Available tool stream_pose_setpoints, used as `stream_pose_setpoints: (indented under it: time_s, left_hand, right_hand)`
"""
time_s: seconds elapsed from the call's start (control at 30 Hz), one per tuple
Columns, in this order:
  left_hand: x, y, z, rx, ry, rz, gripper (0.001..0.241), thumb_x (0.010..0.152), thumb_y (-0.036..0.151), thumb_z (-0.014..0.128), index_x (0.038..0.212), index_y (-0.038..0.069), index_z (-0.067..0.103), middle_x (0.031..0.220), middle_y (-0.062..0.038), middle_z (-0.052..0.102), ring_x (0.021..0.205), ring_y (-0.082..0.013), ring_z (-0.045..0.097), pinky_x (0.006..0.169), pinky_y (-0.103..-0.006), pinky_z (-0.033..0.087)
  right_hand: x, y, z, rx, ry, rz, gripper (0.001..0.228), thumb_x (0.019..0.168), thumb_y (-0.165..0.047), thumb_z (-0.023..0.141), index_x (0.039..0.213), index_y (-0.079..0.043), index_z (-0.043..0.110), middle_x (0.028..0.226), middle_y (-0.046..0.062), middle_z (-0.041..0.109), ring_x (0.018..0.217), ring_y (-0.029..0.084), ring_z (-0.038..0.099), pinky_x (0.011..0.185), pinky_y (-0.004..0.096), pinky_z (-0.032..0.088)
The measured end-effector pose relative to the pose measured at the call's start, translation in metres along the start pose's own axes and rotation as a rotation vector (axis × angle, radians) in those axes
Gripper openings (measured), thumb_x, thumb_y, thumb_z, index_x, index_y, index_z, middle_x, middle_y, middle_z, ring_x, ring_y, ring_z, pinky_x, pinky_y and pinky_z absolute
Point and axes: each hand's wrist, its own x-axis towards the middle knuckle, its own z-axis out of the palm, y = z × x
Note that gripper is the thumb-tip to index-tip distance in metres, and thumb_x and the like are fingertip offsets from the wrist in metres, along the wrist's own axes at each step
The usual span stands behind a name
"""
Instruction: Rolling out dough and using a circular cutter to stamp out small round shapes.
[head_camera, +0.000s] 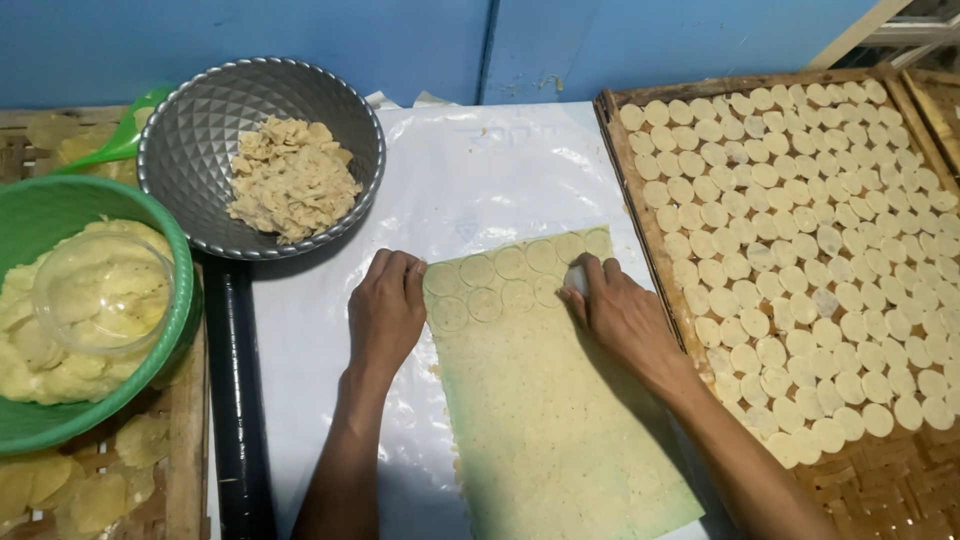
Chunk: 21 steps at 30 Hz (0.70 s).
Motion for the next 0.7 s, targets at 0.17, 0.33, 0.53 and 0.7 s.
stream_pose_setpoints:
  time_s: [0.17,0.33,0.53,0.7]
  left_hand:
    - [0.000,0.002,0.000,-0.003,0.006,0.006,0.019,0.107,0.018,0.051,0.096,0.007,0.063,0.088,-0.009,0.059,0.085,-0.0376,0.069,0.070,-0.0495,0.056]
    - [0.001,-0.001,0.003,0.008,0.004,0.016,0.019,0.107,0.017,0.051,0.096,0.008,0.063,0.087,-0.008,0.058,0.085,-0.0356,0.070,0.071,-0.0465,0.056]
    - [0.001,-0.001,0.005,0.030,0.036,0.033,0.018,0.107,0.017,0.053,0.095,0.008,0.063,0.087,-0.008,0.059,0.085,-0.0346,0.070,0.070,-0.0460,0.057]
    - [0.001,0.002,0.004,-0.003,0.061,0.051,0.017,0.106,0.016,0.055,0.093,0.008,0.063,0.086,-0.008,0.059,0.086,-0.0337,0.069,0.074,-0.0434,0.055]
  right_hand:
    - [0.003,-0.013,0.000,-0.120,0.037,0.047,0.046,0.107,-0.049,0.030,0.127,-0.010,0.044,0.090,0.016,0.061,0.075,0.043,0.074,0.066,0.055,0.059]
    - [0.005,0.003,-0.006,-0.100,-0.016,-0.115,0.039,0.105,-0.043,0.036,0.130,-0.014,0.047,0.093,0.018,0.063,0.081,0.043,0.075,0.069,0.056,0.060]
    - [0.005,-0.003,-0.004,-0.092,0.054,-0.039,0.040,0.107,-0.044,0.032,0.128,-0.011,0.045,0.090,0.017,0.061,0.077,0.045,0.074,0.065,0.056,0.059]
    - [0.009,0.011,0.005,0.032,0.029,-0.020,0.040,0.105,-0.046,0.033,0.127,-0.015,0.044,0.096,0.018,0.062,0.083,0.048,0.073,0.073,0.058,0.058]
